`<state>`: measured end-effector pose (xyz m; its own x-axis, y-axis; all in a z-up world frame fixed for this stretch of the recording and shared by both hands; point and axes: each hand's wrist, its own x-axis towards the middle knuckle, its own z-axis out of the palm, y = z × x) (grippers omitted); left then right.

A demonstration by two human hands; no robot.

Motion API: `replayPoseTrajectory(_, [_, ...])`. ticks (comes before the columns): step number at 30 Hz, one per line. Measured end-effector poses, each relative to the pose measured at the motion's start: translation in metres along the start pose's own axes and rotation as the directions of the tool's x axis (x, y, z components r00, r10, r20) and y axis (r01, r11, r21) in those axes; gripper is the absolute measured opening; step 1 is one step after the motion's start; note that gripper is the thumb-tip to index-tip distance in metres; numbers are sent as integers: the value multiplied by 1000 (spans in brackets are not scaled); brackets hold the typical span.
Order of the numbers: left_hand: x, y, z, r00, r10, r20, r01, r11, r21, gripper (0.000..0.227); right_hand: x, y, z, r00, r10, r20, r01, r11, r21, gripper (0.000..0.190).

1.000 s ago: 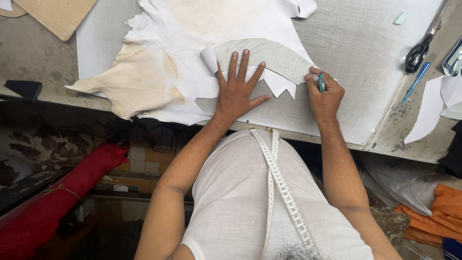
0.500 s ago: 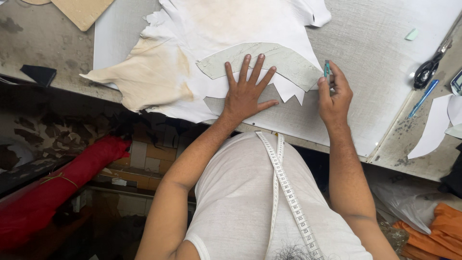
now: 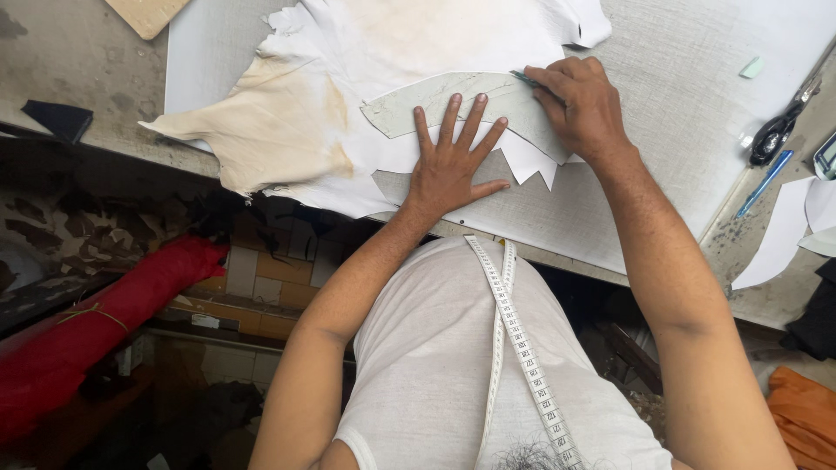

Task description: The person folds and stacks brown paper patterns, then lays a white fabric piece on the table. They place a pattern on the fabric, trace its outline with a pen, and use a utility knife to cut the fabric along the traced line. The cut fabric piece is then set aside.

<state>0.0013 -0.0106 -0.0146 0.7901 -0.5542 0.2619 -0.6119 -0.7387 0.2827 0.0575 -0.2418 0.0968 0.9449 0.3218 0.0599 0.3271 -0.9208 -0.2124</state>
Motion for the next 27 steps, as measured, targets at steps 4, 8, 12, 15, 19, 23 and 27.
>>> replayPoseTrajectory(4, [-1, 0, 1, 1000, -1, -11, 1, 1000, -20, 107, 5, 2, 3, 995, -90, -33, 88, 995, -55, 22])
replayPoseTrajectory(8, [0, 0, 3, 1000, -6, -18, 5, 999, -31, 108, -2, 2, 3, 999, -33, -38, 27, 988, -153, 19])
replayPoseTrajectory(12, [0, 0, 4, 999, -12, -31, 11, 999, -34, 109, -17, 7, -3, 999, -13, -47, 4, 981, -194, 18])
replayPoseTrajectory(15, [0, 0, 4, 999, -7, -40, 5, 999, -38, 111, -36, 12, -8, 999, 36, -36, -42, 978, -204, 17])
replayPoseTrajectory(19, [-1, 0, 4, 999, -6, -52, 4, 999, -40, 112, -55, 14, -12, 995, 89, -39, -95, 973, -212, 21])
replayPoseTrajectory(23, [0, 0, 4, 998, 7, -65, -8, 1000, -27, 112, -64, 14, -18, 993, 113, -40, -119, 970, -213, 18])
replayPoseTrajectory(27, [-1, -1, 2, 998, 14, -55, -14, 1000, -12, 112, -61, 13, -21, 990, 139, -4, -137, 972, -193, 17])
